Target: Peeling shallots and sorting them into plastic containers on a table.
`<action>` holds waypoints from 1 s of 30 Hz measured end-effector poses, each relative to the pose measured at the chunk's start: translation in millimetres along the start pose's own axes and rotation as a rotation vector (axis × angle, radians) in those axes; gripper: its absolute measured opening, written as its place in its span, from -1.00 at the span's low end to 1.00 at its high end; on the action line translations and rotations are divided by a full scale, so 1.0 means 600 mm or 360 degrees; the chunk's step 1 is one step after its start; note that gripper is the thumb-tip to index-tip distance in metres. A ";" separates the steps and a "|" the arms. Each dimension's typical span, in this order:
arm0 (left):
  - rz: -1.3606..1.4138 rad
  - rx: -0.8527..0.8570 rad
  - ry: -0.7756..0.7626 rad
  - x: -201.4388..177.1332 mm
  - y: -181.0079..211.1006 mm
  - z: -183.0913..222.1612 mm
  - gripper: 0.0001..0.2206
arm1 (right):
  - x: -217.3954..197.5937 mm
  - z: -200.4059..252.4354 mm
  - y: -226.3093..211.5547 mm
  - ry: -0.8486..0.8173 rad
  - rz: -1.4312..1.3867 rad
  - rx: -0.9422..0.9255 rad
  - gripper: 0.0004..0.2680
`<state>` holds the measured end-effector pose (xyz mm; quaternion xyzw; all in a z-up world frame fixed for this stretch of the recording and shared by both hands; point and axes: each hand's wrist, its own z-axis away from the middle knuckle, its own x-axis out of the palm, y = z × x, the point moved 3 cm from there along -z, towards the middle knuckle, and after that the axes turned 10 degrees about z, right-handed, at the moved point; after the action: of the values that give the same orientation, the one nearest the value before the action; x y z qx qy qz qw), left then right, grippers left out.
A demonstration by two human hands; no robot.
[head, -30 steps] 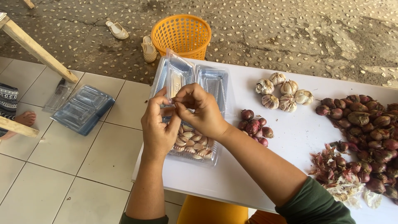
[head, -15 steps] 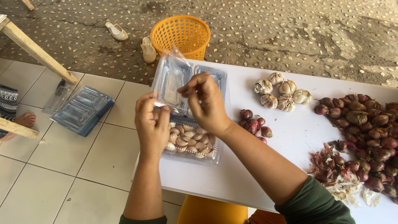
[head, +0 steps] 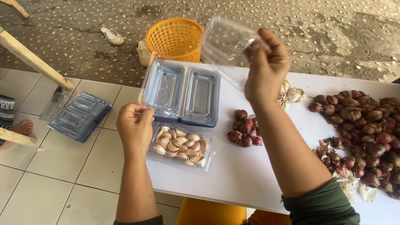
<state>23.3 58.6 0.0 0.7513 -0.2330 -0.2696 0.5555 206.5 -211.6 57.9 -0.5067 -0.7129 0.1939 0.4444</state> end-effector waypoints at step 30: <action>0.2323 -0.1329 -0.1741 0.279 0.140 0.254 -0.04 | -0.271 0.082 -0.266 -0.1010 0.0851 -0.0368 -0.96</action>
<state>42.8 -181.0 20.0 -0.0576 -0.7470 -0.2313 0.6207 92.5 -414.3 76.7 -0.6353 -0.6748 0.3674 0.0774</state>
